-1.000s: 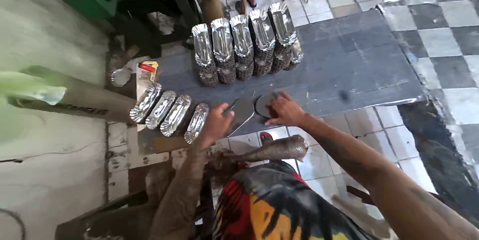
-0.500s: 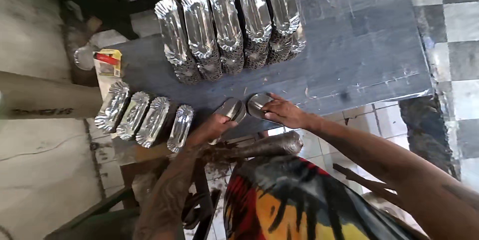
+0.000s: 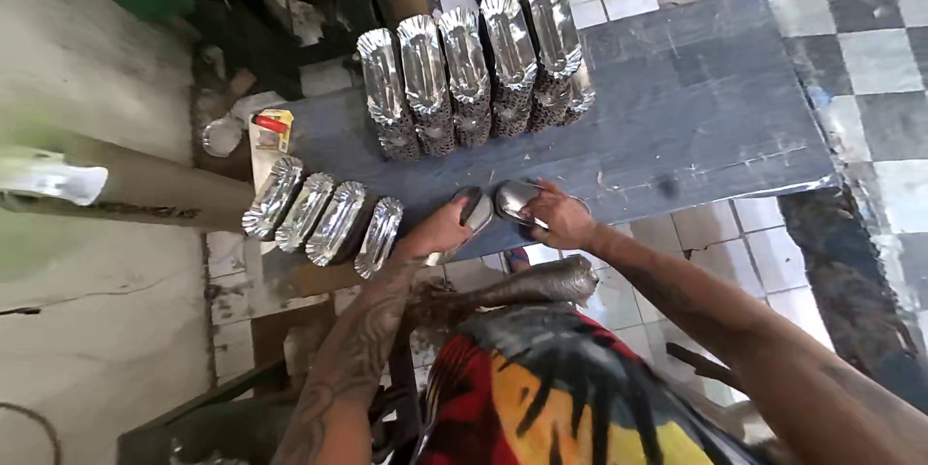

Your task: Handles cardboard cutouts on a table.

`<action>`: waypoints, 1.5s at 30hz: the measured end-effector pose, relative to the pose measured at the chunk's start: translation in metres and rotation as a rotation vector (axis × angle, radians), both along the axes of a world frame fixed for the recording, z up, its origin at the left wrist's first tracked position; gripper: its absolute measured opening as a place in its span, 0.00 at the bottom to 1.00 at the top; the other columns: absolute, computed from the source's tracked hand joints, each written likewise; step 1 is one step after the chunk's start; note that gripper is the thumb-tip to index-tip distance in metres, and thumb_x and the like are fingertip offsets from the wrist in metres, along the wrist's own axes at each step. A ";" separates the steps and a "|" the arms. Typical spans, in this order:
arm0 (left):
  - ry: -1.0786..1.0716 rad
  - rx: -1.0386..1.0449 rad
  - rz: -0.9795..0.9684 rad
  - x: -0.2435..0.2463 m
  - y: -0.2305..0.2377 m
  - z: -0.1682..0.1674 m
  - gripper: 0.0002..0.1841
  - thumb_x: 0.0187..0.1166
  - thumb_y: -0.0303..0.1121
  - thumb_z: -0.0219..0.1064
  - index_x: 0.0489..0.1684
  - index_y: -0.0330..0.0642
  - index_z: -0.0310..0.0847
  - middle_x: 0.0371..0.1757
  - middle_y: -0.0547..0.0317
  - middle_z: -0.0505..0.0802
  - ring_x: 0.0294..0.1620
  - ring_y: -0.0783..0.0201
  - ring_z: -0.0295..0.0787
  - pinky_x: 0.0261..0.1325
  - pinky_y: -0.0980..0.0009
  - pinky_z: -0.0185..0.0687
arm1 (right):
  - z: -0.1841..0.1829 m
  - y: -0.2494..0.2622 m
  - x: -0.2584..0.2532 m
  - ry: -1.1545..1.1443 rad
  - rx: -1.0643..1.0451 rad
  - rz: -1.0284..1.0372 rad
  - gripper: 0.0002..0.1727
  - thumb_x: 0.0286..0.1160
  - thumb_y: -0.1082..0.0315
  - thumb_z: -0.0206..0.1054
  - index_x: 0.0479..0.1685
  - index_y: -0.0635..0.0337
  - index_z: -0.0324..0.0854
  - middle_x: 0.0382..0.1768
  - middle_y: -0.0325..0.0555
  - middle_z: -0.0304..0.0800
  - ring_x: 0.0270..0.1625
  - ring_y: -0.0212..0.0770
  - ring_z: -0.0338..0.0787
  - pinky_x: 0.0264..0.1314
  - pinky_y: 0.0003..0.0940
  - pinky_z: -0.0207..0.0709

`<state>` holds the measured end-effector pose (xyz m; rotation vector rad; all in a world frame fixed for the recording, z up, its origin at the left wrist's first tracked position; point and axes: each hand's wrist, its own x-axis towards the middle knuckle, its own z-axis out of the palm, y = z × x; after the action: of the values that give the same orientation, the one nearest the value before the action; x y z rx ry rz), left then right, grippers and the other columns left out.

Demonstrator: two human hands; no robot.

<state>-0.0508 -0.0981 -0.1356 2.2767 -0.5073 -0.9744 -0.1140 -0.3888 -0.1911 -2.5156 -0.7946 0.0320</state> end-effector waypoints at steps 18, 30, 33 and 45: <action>0.402 -1.201 1.314 -0.189 0.042 0.047 0.12 0.70 0.24 0.51 0.27 0.49 0.80 0.26 0.63 0.92 0.28 0.71 0.91 0.33 0.72 0.89 | 0.114 0.150 -0.093 1.338 1.172 -0.198 0.15 0.82 0.74 0.54 0.61 0.59 0.78 0.45 0.46 0.93 0.47 0.39 0.94 0.54 0.41 0.89; 0.351 -0.103 0.339 -0.128 -0.054 -0.157 0.26 0.89 0.45 0.54 0.73 0.33 0.76 0.68 0.34 0.86 0.71 0.41 0.83 0.73 0.39 0.75 | 0.029 0.007 -0.144 0.899 -0.317 0.203 0.25 0.79 0.74 0.62 0.77 0.67 0.76 0.75 0.68 0.78 0.79 0.66 0.77 0.82 0.62 0.69; 0.463 0.128 0.300 -0.116 -0.083 -0.166 0.34 0.87 0.59 0.48 0.71 0.39 0.81 0.72 0.38 0.86 0.76 0.39 0.79 0.74 0.30 0.69 | 0.008 -0.004 -0.180 1.099 -0.485 0.176 0.22 0.87 0.66 0.60 0.76 0.65 0.76 0.69 0.68 0.83 0.74 0.67 0.81 0.77 0.63 0.73; -0.005 -0.496 0.887 -0.212 0.083 0.070 0.27 0.94 0.45 0.48 0.77 0.32 0.74 0.68 0.39 0.87 0.69 0.54 0.84 0.76 0.53 0.75 | 0.012 0.022 -0.163 1.053 -0.339 0.559 0.21 0.86 0.65 0.61 0.71 0.68 0.81 0.67 0.67 0.85 0.73 0.63 0.83 0.82 0.56 0.70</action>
<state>-0.2624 -0.0148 -0.0651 1.7462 0.2517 -0.3340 -0.2772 -0.3664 -0.1787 -1.9856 -0.9935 1.6153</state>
